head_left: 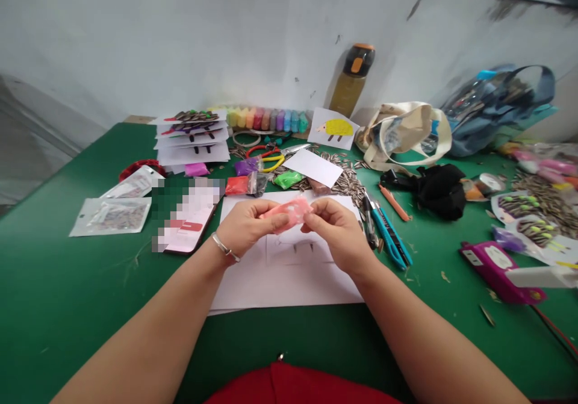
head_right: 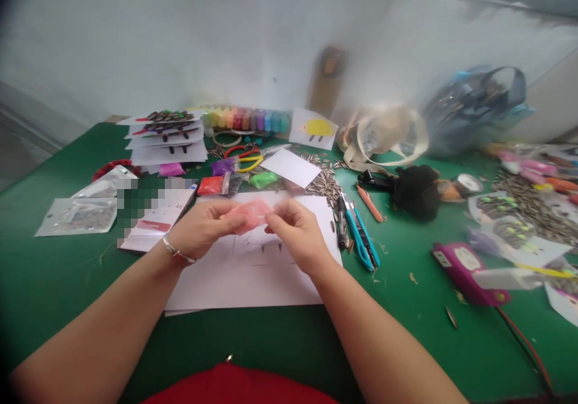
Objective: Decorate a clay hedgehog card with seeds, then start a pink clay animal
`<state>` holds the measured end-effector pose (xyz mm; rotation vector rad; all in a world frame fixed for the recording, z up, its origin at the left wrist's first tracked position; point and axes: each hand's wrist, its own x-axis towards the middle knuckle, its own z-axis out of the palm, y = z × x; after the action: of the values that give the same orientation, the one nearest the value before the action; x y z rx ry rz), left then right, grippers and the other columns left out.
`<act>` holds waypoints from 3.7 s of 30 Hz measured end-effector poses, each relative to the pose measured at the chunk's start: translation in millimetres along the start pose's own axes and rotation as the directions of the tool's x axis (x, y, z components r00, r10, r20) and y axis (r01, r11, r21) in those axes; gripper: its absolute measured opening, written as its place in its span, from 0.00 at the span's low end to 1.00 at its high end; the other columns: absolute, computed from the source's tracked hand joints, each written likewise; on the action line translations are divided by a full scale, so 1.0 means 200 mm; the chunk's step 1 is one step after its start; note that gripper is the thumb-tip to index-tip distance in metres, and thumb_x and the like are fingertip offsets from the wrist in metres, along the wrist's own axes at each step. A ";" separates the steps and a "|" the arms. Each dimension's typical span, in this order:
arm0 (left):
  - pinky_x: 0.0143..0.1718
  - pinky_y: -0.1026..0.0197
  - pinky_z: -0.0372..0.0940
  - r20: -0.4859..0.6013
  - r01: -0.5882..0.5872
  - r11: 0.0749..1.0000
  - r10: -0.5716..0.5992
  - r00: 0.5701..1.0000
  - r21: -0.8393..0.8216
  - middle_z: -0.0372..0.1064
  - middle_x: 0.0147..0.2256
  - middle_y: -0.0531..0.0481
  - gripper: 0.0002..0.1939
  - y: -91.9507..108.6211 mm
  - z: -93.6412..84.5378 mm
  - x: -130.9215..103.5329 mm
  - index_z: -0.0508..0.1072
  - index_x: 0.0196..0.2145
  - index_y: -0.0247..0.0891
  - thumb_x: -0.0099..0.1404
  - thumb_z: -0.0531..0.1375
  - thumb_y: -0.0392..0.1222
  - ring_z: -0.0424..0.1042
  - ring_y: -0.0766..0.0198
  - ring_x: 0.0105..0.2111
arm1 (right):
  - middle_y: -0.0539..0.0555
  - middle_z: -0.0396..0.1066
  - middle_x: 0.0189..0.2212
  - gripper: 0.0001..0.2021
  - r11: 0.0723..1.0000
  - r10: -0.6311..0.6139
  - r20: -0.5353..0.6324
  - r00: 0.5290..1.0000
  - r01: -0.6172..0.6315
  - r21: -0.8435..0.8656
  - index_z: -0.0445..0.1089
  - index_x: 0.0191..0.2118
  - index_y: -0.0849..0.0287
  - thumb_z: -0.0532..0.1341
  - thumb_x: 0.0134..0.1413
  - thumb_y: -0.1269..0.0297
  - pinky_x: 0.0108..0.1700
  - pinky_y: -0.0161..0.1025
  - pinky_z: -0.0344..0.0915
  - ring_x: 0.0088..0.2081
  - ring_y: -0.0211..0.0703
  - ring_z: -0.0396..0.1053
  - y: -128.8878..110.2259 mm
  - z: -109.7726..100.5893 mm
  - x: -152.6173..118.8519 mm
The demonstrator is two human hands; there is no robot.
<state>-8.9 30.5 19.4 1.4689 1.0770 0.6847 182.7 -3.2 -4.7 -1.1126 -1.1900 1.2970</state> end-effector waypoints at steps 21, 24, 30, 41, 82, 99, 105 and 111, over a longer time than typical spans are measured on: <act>0.29 0.63 0.69 0.096 0.143 0.969 -0.126 0.987 -0.203 0.72 0.27 0.51 0.16 -0.02 0.06 -0.01 0.71 0.32 0.34 0.54 0.65 0.50 0.73 0.65 0.27 | 0.47 0.64 0.20 0.13 0.992 0.044 -0.028 0.999 -0.047 -0.118 0.69 0.26 0.59 0.62 0.51 0.54 0.26 0.34 0.58 0.24 0.35 0.61 0.00 -0.03 -0.01; 0.27 0.65 0.67 0.085 0.117 0.979 -0.104 0.991 -0.169 0.71 0.24 0.51 0.14 -0.01 0.06 -0.01 0.70 0.29 0.33 0.55 0.65 0.48 0.72 0.66 0.25 | 0.47 0.64 0.19 0.13 0.992 0.055 -0.029 0.998 -0.058 -0.110 0.68 0.25 0.59 0.63 0.50 0.54 0.26 0.34 0.57 0.24 0.35 0.60 0.01 -0.02 -0.01; 0.22 0.67 0.61 0.077 0.073 0.990 -0.064 0.995 -0.121 0.69 0.19 0.52 0.15 0.02 0.04 -0.02 0.68 0.27 0.33 0.56 0.64 0.49 0.67 0.69 0.20 | 0.49 0.65 0.21 0.15 0.989 0.092 0.084 0.992 -0.101 0.111 0.69 0.25 0.60 0.61 0.53 0.53 0.28 0.35 0.59 0.24 0.37 0.63 0.00 -0.02 -0.01; 0.26 0.65 0.64 0.140 0.144 0.963 -0.114 0.984 -0.227 0.67 0.22 0.54 0.18 -0.01 0.03 -0.01 0.67 0.27 0.34 0.55 0.64 0.53 0.69 0.68 0.22 | 0.48 0.63 0.21 0.12 0.949 0.129 0.123 0.984 -0.158 0.273 0.69 0.26 0.61 0.61 0.54 0.58 0.27 0.34 0.59 0.23 0.34 0.61 0.01 -0.04 0.00; 0.23 0.66 0.62 0.299 0.164 0.923 -0.056 0.953 -0.348 0.66 0.21 0.52 0.23 -0.02 0.00 -0.02 0.67 0.25 0.33 0.54 0.63 0.59 0.67 0.69 0.21 | 0.48 0.68 0.22 0.07 0.932 0.204 0.278 0.939 -0.274 0.239 0.71 0.27 0.61 0.66 0.50 0.64 0.24 0.31 0.58 0.21 0.32 0.64 -0.03 -0.09 -0.02; 0.23 0.67 0.60 0.087 -0.017 0.986 0.032 0.996 -0.166 0.65 0.20 0.54 0.14 0.02 0.02 -0.03 0.69 0.25 0.33 0.58 0.62 0.47 0.65 0.69 0.21 | 0.48 0.67 0.21 0.06 0.984 0.130 0.271 0.954 -0.157 0.080 0.70 0.26 0.60 0.63 0.51 0.66 0.27 0.34 0.57 0.23 0.33 0.62 -0.04 -0.07 -0.04; 0.22 0.68 0.59 0.036 -0.045 0.988 0.051 0.998 -0.148 0.63 0.19 0.56 0.13 0.01 0.04 -0.03 0.67 0.25 0.34 0.58 0.61 0.46 0.63 0.71 0.20 | 0.48 0.67 0.21 0.05 0.985 0.131 0.245 0.961 -0.154 0.078 0.70 0.26 0.60 0.63 0.50 0.66 0.27 0.34 0.57 0.22 0.33 0.62 -0.04 -0.06 -0.04; 0.24 0.66 0.61 0.141 0.075 0.971 -0.044 0.989 -0.226 0.64 0.21 0.55 0.16 0.00 0.04 -0.03 0.67 0.28 0.35 0.59 0.61 0.52 0.65 0.69 0.21 | 0.48 0.67 0.21 0.06 0.985 0.137 0.218 0.966 -0.157 0.075 0.70 0.25 0.60 0.63 0.50 0.66 0.26 0.34 0.56 0.22 0.33 0.61 -0.04 -0.07 -0.04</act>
<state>-3.5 21.7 18.3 1.2590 0.9015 0.6360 197.0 -10.3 2.8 -1.0303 -1.2064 1.6017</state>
